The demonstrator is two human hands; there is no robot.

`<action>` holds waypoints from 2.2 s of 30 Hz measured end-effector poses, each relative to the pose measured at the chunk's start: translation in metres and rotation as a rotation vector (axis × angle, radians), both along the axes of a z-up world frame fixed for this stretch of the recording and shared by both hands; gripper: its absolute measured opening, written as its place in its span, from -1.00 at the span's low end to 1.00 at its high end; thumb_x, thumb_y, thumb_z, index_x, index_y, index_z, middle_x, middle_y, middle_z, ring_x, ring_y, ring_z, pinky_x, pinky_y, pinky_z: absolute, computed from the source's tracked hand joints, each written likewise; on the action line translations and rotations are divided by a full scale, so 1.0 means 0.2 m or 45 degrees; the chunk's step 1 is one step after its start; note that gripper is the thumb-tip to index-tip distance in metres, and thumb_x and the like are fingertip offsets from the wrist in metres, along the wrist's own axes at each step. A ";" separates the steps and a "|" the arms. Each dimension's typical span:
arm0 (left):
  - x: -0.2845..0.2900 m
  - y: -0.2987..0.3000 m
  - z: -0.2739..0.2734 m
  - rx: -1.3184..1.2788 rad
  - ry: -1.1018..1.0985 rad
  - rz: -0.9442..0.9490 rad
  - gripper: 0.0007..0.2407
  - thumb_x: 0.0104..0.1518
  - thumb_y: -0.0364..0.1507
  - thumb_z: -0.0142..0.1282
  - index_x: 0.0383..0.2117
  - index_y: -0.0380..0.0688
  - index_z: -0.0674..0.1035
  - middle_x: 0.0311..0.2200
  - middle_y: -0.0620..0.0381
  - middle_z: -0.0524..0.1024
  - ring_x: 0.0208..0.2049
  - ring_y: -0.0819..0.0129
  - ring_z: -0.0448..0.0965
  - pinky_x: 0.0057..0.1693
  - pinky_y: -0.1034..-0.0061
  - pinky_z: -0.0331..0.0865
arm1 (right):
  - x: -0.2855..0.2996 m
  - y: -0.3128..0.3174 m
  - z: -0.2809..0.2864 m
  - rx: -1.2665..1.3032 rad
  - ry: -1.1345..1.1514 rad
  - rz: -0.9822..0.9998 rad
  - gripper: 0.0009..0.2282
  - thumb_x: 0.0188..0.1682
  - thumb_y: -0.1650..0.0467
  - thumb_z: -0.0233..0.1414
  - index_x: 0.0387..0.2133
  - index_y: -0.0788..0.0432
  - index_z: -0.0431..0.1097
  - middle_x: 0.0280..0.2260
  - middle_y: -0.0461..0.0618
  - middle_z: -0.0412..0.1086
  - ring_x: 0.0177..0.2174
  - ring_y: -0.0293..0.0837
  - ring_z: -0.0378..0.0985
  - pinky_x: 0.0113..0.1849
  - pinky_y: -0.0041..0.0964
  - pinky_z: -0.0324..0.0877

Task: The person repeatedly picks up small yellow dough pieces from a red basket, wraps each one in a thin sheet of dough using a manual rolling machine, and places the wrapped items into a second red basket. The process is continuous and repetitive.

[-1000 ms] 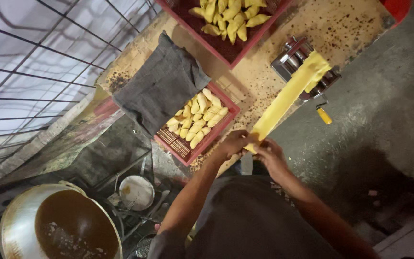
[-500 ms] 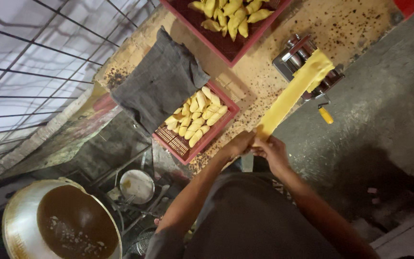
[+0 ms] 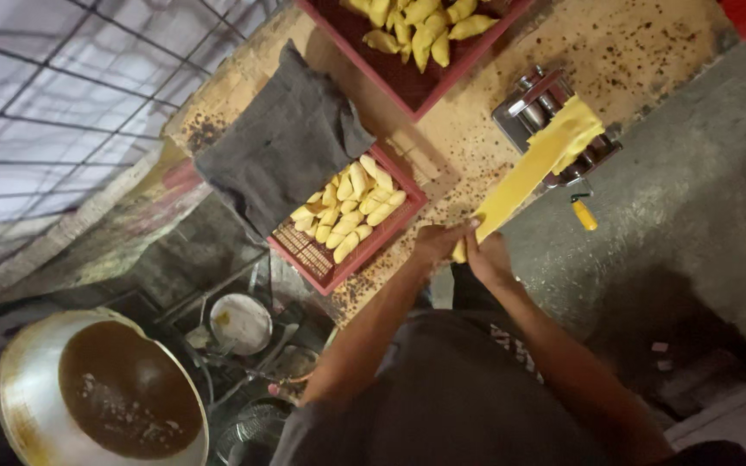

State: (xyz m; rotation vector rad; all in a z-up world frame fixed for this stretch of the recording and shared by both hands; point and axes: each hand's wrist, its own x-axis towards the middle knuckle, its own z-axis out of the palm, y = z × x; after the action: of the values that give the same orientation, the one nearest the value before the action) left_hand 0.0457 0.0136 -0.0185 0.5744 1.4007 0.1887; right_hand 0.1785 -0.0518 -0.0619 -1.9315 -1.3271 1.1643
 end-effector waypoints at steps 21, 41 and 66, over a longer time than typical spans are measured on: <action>0.40 0.23 -0.02 0.048 -1.125 -0.042 -0.38 0.37 -0.05 -0.01 0.42 -0.30 0.40 -0.28 -0.42 0.12 -0.26 -0.19 0.06 0.21 -0.03 0.39 | 0.69 0.24 0.52 -0.153 0.673 0.187 -0.61 0.34 0.15 -0.18 -0.12 0.29 0.32 -0.22 0.20 0.42 -0.23 0.05 0.50 -0.11 -0.06 0.47; -0.72 -0.89 -0.27 0.384 -0.010 0.713 -0.82 0.19 -0.46 0.27 -0.29 -0.36 0.55 -0.54 -0.06 0.60 -0.59 0.37 0.54 -0.45 0.48 0.35 | -0.94 0.87 0.35 0.829 -1.066 1.383 -0.74 -0.17 0.44 0.21 -0.19 0.17 0.48 -0.23 0.05 0.50 -0.13 0.04 0.49 -0.04 0.04 0.34; -0.59 -1.11 0.06 0.147 -0.583 1.288 -0.74 0.41 -0.26 0.04 -0.14 -0.27 0.55 -0.33 0.11 0.46 -0.31 0.34 0.43 -0.17 0.48 0.34 | -0.80 -0.77 0.26 -0.329 0.909 -0.395 -0.76 -0.02 0.48 0.14 -0.07 0.25 0.51 -0.14 -0.03 0.55 -0.17 -0.19 0.57 -0.08 -0.31 0.45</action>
State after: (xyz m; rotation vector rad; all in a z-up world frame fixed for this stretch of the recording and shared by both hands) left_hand -0.0727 -0.2093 -0.0061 -0.1399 1.1182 1.1397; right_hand 0.0188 -0.2068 -0.0096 -1.5581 -0.5036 1.6927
